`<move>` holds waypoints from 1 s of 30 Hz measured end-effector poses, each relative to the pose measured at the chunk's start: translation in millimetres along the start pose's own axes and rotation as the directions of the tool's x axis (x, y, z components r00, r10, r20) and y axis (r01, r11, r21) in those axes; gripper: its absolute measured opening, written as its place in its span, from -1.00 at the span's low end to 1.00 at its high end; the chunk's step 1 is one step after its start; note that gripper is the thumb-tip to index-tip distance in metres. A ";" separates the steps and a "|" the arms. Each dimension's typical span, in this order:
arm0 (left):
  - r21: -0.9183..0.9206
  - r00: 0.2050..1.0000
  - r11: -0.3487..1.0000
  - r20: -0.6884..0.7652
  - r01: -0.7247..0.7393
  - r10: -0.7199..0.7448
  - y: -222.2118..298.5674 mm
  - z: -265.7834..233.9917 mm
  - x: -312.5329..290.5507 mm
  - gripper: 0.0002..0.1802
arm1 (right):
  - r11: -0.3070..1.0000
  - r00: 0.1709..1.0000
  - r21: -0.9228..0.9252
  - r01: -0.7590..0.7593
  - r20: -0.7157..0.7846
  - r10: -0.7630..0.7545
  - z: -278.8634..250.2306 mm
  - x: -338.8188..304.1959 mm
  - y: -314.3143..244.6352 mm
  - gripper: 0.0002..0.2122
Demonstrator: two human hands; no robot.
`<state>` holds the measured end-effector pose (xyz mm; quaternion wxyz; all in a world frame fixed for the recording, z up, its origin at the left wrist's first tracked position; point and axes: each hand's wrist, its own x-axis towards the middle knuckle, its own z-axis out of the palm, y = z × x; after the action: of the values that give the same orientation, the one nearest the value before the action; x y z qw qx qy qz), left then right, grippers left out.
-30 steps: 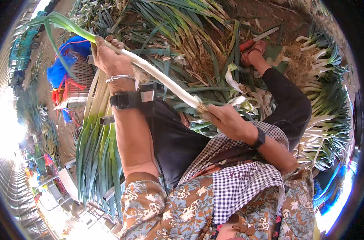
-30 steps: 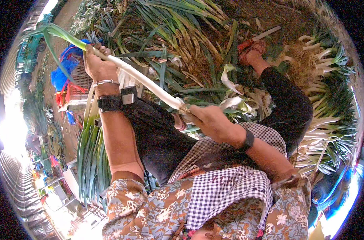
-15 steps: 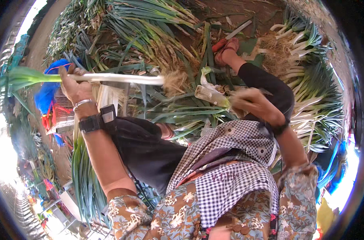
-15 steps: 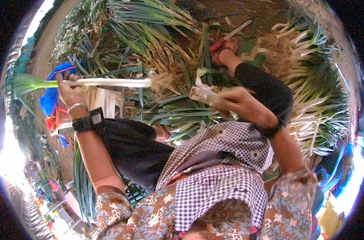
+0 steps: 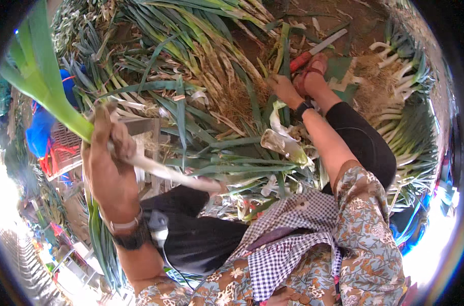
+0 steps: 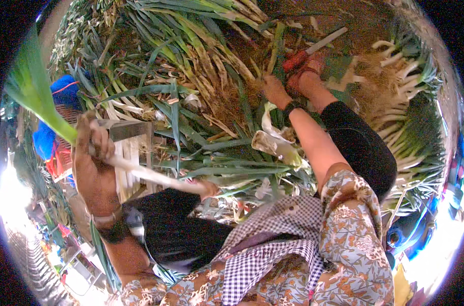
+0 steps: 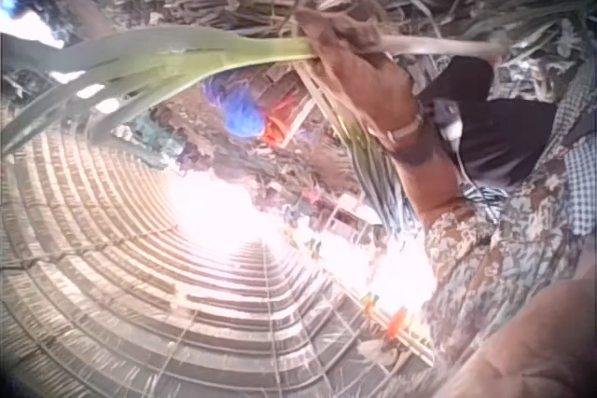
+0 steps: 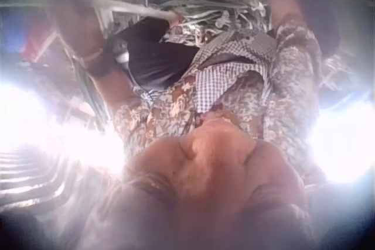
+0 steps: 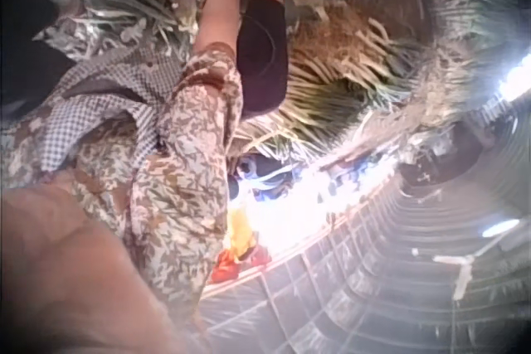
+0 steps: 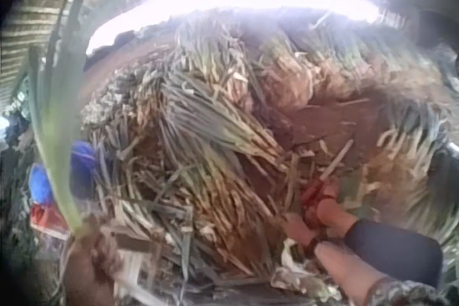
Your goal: The recorder is peeling, trimming, and sorting leeks or scallions into bundles within an agricultural processing area.
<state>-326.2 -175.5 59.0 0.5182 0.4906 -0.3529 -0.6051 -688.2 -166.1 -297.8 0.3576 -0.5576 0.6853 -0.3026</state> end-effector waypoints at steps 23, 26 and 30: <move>-0.044 0.991 0.990 0.015 0.137 -0.136 2.8 -4.6 -22.7 -0.71 | 0.530 0.679 0.454 -0.716 0.629 0.378 68.9 -185.8 -82.5 -0.70; -0.092 0.990 0.992 0.118 0.086 -0.075 -4.4 -10.0 -24.7 -0.63 | 0.408 0.691 0.559 -0.722 0.555 0.463 35.3 -141.4 -91.8 -0.73; -0.007 0.952 0.991 0.280 0.134 -0.126 -19.3 -18.1 -18.4 -0.64 | 0.577 0.844 0.629 -0.520 0.481 0.236 -20.7 -134.3 -159.7 -0.77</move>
<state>-314.6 -152.0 40.3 0.4288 0.4160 -0.3815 -0.7054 -601.4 -65.3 -135.8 0.7231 -0.2448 0.5324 -0.3657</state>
